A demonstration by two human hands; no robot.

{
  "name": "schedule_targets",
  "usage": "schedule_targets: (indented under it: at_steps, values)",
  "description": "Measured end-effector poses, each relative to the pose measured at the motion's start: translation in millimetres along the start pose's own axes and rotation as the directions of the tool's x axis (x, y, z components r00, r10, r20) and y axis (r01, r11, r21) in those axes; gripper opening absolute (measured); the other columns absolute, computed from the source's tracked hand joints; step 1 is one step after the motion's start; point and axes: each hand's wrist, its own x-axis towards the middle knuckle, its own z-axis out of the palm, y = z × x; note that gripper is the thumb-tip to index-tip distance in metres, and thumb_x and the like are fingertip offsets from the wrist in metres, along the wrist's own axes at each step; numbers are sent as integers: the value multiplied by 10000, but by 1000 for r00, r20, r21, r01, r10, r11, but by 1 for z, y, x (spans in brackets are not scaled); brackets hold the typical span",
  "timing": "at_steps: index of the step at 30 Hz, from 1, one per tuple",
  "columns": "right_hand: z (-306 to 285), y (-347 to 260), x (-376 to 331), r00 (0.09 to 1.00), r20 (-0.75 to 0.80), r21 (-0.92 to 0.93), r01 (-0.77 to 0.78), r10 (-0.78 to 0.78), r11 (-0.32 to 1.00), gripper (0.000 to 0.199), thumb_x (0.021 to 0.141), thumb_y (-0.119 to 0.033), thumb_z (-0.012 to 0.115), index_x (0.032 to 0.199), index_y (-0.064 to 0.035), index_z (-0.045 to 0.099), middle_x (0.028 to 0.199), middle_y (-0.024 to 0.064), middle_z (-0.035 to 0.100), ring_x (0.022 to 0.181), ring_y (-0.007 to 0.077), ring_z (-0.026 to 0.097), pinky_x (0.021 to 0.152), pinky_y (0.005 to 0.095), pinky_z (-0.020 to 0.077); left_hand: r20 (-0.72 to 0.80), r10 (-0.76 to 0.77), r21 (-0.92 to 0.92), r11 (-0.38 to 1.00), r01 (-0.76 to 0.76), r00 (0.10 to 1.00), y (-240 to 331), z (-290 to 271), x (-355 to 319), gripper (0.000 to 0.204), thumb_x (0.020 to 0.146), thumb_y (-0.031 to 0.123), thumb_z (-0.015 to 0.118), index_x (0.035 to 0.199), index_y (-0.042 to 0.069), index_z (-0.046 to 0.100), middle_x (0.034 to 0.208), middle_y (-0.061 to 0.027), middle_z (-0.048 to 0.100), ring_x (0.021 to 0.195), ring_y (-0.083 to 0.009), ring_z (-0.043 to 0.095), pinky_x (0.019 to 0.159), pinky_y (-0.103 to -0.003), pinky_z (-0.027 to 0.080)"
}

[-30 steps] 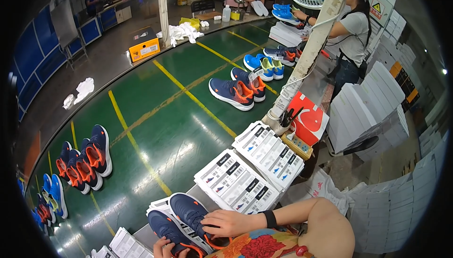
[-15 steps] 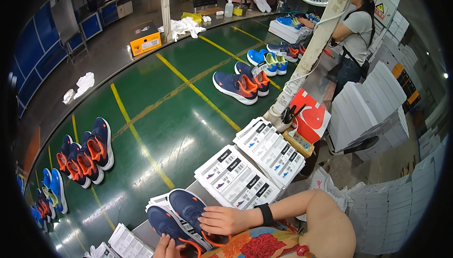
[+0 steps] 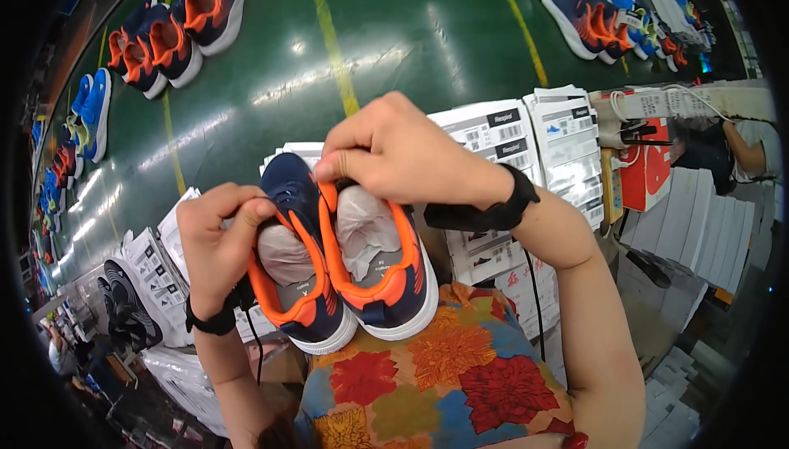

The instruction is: Inspecting pairs of shoes and matching them with correct size and model labels before further packaging.

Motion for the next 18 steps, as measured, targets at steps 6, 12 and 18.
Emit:
schedule_targets:
  at_steps: [6, 12, 18]
  values:
    - [3, 9, 9, 985, 67, 190, -170, 160, 967, 234, 874, -179, 682, 780, 34, 706, 492, -3, 512, 415, 48, 416, 402, 246, 327, 146, -197, -202, 953, 225, 969, -14, -3, 10, 168, 851, 103, 695, 778, -48, 683, 636, -38, 607, 582, -90, 517, 549, -241, 389]
    - [5, 8, 8, 973, 72, 245, -229, 218, 942, 266, 867, -196, 701, 744, 39, 685, 476, -5, 488, 448, 36, 401, 411, 242, 317, 172, -245, -343, 893, 291, 954, -20, 2, 11, 196, 854, 142, 709, 794, -45, 713, 673, -44, 664, 624, -83, 577, 582, -227, 444]
    - [27, 28, -32, 763, -164, -387, 534, -626, 752, 214, 712, -188, 787, 779, -23, 668, 712, 78, 604, 664, 264, 624, 640, 356, 537, 2, 333, 333, 889, -315, 943, -13, 15, -24, 149, 744, 157, 792, 780, 32, 717, 688, -90, 656, 620, -205, 638, 602, -312, 528]
